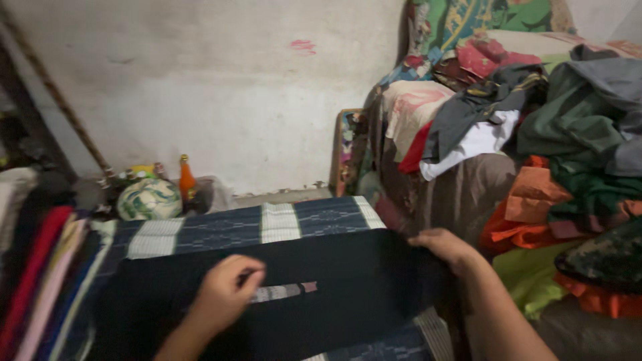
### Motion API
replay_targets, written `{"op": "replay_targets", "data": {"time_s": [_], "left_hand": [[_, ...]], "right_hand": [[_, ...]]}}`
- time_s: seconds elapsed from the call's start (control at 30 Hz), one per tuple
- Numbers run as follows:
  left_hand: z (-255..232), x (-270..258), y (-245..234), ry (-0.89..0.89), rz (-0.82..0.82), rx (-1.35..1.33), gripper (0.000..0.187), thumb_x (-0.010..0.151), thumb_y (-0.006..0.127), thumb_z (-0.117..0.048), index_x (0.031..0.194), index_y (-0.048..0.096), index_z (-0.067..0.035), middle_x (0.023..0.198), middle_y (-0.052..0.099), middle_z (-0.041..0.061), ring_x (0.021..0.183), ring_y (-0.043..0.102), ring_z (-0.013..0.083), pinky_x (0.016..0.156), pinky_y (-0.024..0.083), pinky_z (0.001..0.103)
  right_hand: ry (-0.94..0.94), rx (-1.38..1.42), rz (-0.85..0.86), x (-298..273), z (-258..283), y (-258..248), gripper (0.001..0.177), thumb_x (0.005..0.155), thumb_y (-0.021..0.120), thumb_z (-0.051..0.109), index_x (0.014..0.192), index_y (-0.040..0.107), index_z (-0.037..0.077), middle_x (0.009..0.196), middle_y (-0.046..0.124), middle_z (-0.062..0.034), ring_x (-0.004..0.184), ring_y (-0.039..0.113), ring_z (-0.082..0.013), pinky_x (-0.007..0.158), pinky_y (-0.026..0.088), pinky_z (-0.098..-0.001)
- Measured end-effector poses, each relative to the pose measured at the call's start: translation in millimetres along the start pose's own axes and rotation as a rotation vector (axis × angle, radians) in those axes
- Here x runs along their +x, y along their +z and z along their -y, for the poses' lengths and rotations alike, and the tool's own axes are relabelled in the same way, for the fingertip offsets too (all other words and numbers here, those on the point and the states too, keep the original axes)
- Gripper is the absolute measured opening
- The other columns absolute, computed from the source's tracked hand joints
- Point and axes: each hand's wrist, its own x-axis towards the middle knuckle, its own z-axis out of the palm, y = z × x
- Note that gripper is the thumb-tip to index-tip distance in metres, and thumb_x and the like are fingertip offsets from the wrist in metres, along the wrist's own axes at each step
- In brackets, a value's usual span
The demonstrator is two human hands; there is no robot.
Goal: The person folds a black t-shirt with a graphic print on a striped table surface, smoothing and aligning the fabric before stacking it with other folded shirts. The person then picks up a green t-shirt and begins to fold it.
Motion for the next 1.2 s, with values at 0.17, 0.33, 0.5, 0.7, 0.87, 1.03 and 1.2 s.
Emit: {"op": "replay_targets", "data": {"time_s": [0.17, 0.33, 0.5, 0.7, 0.87, 1.03, 1.2], "left_hand": [[-19.5, 1.5, 47.1, -0.662, 0.178, -1.177, 0.055, 0.089, 0.056, -0.049, 0.139, 0.053, -0.027, 0.13, 0.064, 0.0, 0.115, 0.063, 0.0268, 0.087, 0.057, 0.048], [24.7, -13.1, 56.9, -0.645, 0.152, -1.687, 0.049, 0.088, 0.056, -0.049, 0.124, 0.061, -0.017, 0.113, 0.068, 0.009, 0.101, 0.067, 0.0309, 0.085, 0.058, 0.047], [72.7, -20.6, 7.9, -0.98, 0.074, -1.463, 0.038, 0.083, 0.063, -0.032, 0.101, 0.076, 0.0, 0.091, 0.076, 0.018, 0.079, 0.071, 0.0323, 0.079, 0.06, 0.044], [122.4, -42.2, -134.6, -1.165, -0.088, -0.952, 0.05, 0.076, 0.071, -0.032, 0.115, 0.073, -0.002, 0.11, 0.076, 0.021, 0.099, 0.07, 0.0385, 0.095, 0.053, 0.051], [149.2, -65.7, -147.9, -1.017, -0.046, -0.849, 0.058, 0.076, 0.07, -0.015, 0.133, 0.062, -0.009, 0.121, 0.074, 0.013, 0.11, 0.068, 0.032, 0.102, 0.052, 0.048], [159.3, -61.5, -154.6, -0.912, -0.006, -0.999, 0.065, 0.073, 0.061, -0.01, 0.137, 0.055, -0.019, 0.113, 0.071, 0.012, 0.101, 0.067, 0.0326, 0.094, 0.054, 0.05], [121.1, -56.7, -168.1, -0.875, -0.072, -0.454, 0.05, 0.083, 0.063, -0.017, 0.132, 0.057, -0.011, 0.122, 0.067, 0.014, 0.111, 0.065, 0.0318, 0.097, 0.054, 0.047]], "right_hand": [[-0.595, -0.485, 0.086, -46.2, 91.1, 125.8, 0.059, 0.08, 0.081, 0.026, 0.125, 0.065, -0.008, 0.114, 0.075, -0.0167, 0.104, 0.073, -0.0237, 0.092, 0.055, -0.0352], [-0.317, -0.229, 0.526, -104.8, 112.9, 263.4, 0.061, 0.091, 0.066, 0.033, 0.146, 0.052, 0.009, 0.079, 0.072, -0.0156, 0.058, 0.062, -0.0209, 0.053, 0.052, -0.0339], [-0.442, -0.142, 0.362, -106.4, 103.8, 290.2, 0.041, 0.092, 0.069, 0.028, 0.127, 0.067, 0.008, 0.077, 0.073, -0.008, 0.055, 0.062, -0.0114, 0.051, 0.053, -0.0276], [-0.355, -0.03, 0.305, -62.3, 67.1, 275.8, 0.033, 0.092, 0.069, 0.026, 0.118, 0.07, 0.006, 0.074, 0.07, -0.0088, 0.052, 0.058, -0.0135, 0.048, 0.048, -0.0285], [-0.284, 0.002, 0.349, -46.0, 46.8, 282.1, 0.028, 0.092, 0.069, 0.025, 0.113, 0.069, 0.007, 0.072, 0.068, -0.0093, 0.051, 0.056, -0.0132, 0.047, 0.045, -0.029], [-0.26, 0.063, 0.359, -39.0, 36.1, 282.3, 0.025, 0.093, 0.069, 0.023, 0.11, 0.069, 0.004, 0.072, 0.066, -0.008, 0.05, 0.053, -0.0128, 0.045, 0.041, -0.0285], [-0.352, -0.055, 0.253, -35.0, 39.2, 275.0, 0.028, 0.094, 0.068, 0.024, 0.112, 0.072, 0.003, 0.082, 0.074, -0.0102, 0.062, 0.061, -0.0151, 0.056, 0.049, -0.031]]}}
